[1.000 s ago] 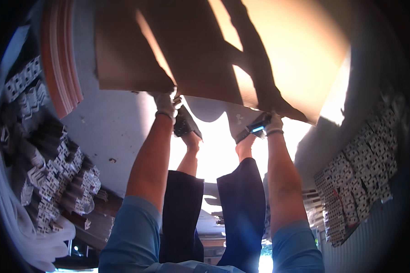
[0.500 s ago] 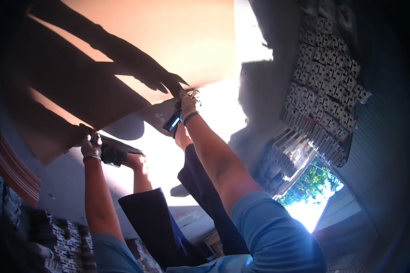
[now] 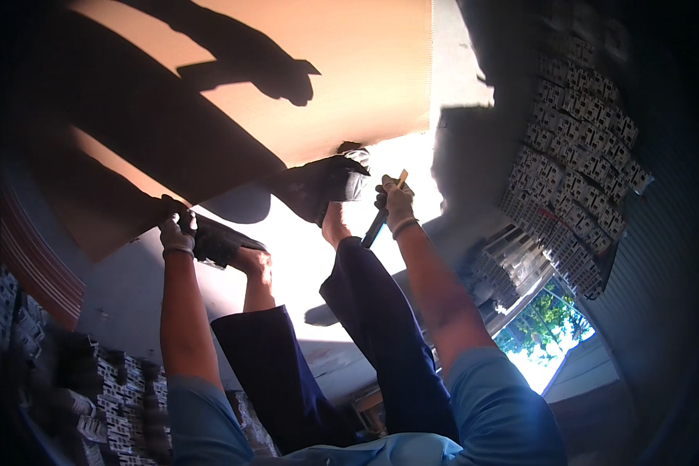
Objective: The person uses a utility knife to cut a large sheet of brown cardboard on the floor. They repeatedly position the sheet, score it, and tear it into smaller pieces, then stack the cut pieces.
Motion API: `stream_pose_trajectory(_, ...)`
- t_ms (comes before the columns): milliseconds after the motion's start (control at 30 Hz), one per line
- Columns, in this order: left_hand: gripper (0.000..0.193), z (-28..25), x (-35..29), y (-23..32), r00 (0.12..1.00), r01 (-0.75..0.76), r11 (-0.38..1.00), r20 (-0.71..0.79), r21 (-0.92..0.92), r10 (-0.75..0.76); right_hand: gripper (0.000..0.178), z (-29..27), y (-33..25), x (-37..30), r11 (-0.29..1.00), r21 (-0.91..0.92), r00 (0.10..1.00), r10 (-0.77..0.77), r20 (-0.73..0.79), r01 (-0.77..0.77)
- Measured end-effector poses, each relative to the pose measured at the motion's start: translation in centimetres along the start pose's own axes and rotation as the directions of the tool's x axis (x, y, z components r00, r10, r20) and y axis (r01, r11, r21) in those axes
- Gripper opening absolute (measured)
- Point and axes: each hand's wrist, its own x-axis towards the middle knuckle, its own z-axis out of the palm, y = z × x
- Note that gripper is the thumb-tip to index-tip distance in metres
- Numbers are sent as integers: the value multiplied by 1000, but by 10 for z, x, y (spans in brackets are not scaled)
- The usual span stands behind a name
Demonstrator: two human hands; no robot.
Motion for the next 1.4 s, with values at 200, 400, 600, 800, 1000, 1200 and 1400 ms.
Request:
stream_pose_trajectory(200, 24, -17, -20, 7, 982, 148, 979, -133, 139, -130, 15, -22, -17, -37, 999, -48, 999, 10, 45, -8)
stream_pose_trajectory(400, 34, -100, -140, 18, 971, 119, 823, -238, 555, 20, 13, -81, -55, -106, 996, -79, 987, -30, 158, 43)
stream_pose_trajectory(600, 34, -226, -284, 42, 956, 229, 771, -285, 594, -65, 10, -150, -115, -189, 988, -106, 975, -91, 205, 114)
stream_pose_trajectory(800, 39, -323, -379, 61, 953, 299, 722, -232, 623, -195, 13, -204, -169, -291, 973, -131, 974, -169, 150, 189)
stream_pose_trajectory(1000, 28, -342, -443, 99, 972, 231, 754, -177, 615, -153, 14, -233, -207, -366, 972, -32, 952, -223, 210, 234)
stream_pose_trajectory(1200, 23, -292, -475, 160, 993, 116, 837, -87, 535, -82, 14, -259, -237, -369, 969, 95, 942, -243, 230, 226)
stream_pose_trajectory(1400, 22, -160, -517, 257, 995, -93, 863, 77, 496, 64, 12, -249, -276, -330, 968, 239, 945, -152, 289, 83)
